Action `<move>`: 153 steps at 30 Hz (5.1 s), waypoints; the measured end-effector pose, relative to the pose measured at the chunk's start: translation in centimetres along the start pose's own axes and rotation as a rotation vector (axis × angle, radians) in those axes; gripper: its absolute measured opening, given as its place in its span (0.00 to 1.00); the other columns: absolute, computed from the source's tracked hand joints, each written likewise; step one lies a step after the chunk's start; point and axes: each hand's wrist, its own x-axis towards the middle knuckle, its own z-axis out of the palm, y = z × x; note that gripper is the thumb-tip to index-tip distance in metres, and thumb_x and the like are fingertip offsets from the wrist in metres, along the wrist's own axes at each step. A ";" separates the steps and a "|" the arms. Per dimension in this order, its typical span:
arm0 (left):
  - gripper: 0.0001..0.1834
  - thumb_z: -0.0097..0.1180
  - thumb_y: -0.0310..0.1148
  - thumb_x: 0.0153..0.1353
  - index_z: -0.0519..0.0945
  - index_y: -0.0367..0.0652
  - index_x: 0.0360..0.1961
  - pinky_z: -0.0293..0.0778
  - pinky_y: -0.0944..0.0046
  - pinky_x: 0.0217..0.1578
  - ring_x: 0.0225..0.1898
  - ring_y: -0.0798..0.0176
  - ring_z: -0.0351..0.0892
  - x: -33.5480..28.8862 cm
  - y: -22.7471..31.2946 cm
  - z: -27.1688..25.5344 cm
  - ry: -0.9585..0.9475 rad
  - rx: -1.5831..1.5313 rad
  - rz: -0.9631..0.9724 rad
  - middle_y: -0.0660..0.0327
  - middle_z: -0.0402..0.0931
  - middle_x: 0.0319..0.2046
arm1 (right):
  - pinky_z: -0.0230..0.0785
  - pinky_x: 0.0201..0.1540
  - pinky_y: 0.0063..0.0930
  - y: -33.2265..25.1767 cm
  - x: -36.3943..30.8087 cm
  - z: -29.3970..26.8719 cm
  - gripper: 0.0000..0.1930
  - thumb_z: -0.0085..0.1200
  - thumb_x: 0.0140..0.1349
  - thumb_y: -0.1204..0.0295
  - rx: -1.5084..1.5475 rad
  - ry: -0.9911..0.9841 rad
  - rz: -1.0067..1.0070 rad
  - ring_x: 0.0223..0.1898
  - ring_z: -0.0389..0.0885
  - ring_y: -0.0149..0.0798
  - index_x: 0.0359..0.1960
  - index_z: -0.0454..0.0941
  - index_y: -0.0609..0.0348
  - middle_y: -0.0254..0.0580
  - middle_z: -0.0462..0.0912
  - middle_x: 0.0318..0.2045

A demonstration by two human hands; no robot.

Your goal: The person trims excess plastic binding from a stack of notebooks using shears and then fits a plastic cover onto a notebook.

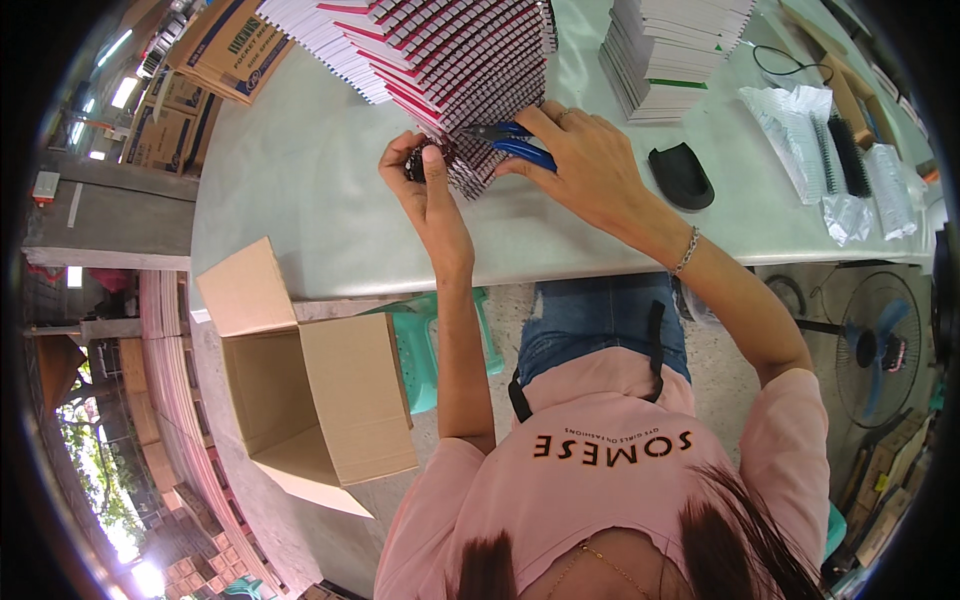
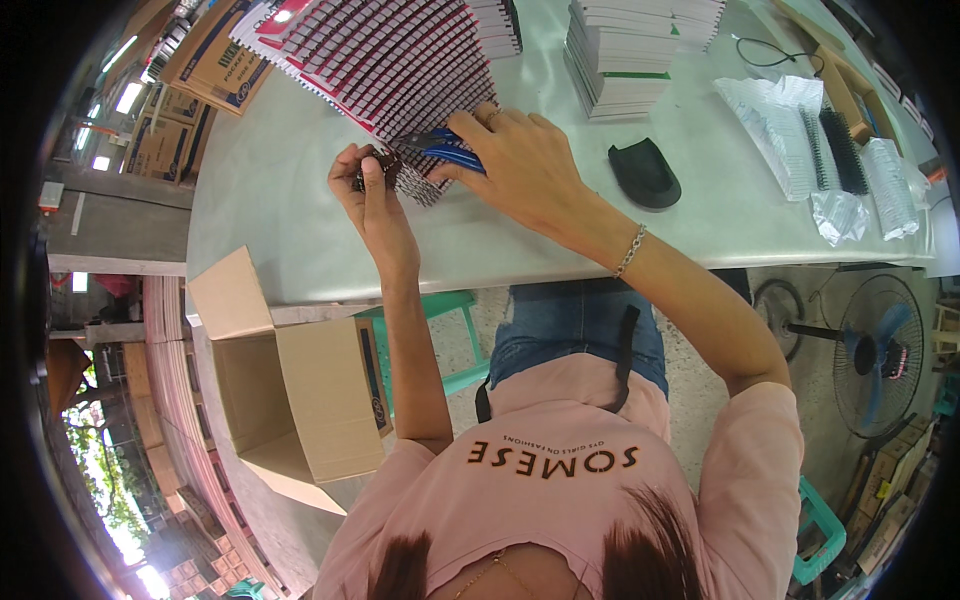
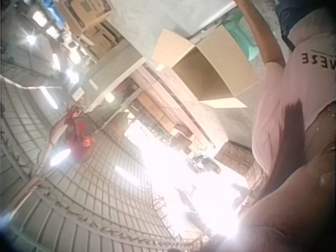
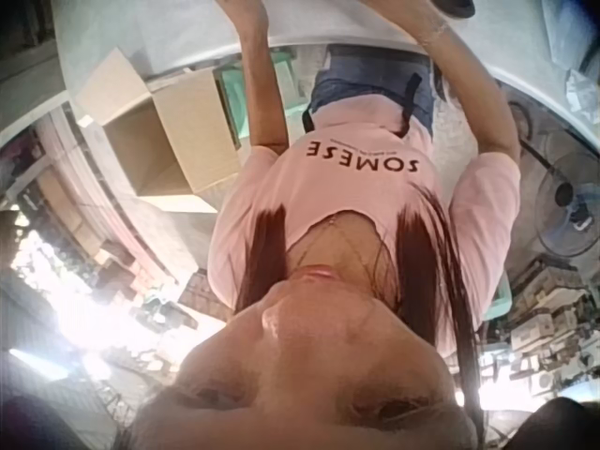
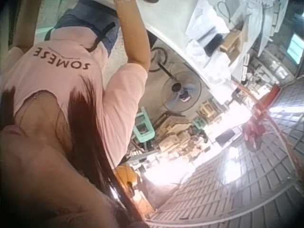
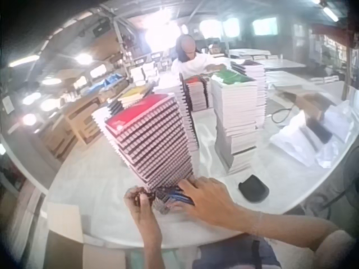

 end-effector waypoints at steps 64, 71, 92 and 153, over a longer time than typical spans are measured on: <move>0.14 0.53 0.35 0.74 0.72 0.39 0.54 0.65 0.67 0.55 0.49 0.71 0.69 -1.2 -1.6 -1.5 -0.123 0.191 -0.066 0.63 0.73 0.48 | 0.73 0.31 0.41 0.6 -1.1 2.6 0.23 0.62 0.60 0.48 0.048 -0.153 0.053 0.30 0.83 0.47 0.43 0.76 0.55 0.44 0.84 0.32; 0.19 0.56 0.37 0.73 0.70 0.39 0.58 0.66 0.67 0.55 0.51 0.70 0.69 -1.2 -2.4 -1.8 -0.010 -0.014 -0.126 0.61 0.70 0.53 | 0.71 0.38 0.41 0.9 -1.9 2.3 0.26 0.63 0.58 0.47 -0.010 -0.091 0.019 0.37 0.83 0.48 0.45 0.76 0.56 0.46 0.83 0.37; 0.14 0.59 0.33 0.71 0.73 0.40 0.53 0.66 0.70 0.50 0.45 0.73 0.70 -1.6 -2.3 -1.9 -0.100 0.135 -0.140 0.64 0.75 0.45 | 0.66 0.46 0.42 0.8 -2.1 2.9 0.27 0.64 0.57 0.47 -0.086 -0.030 -0.017 0.45 0.78 0.49 0.49 0.77 0.54 0.48 0.81 0.44; 0.14 0.56 0.36 0.72 0.74 0.39 0.53 0.66 0.69 0.51 0.47 0.71 0.70 -2.1 -2.8 -2.3 -0.071 0.084 -0.200 0.64 0.74 0.46 | 0.75 0.32 0.41 -0.2 -2.2 2.0 0.24 0.63 0.59 0.48 0.108 -0.187 0.195 0.30 0.85 0.49 0.43 0.76 0.56 0.43 0.84 0.31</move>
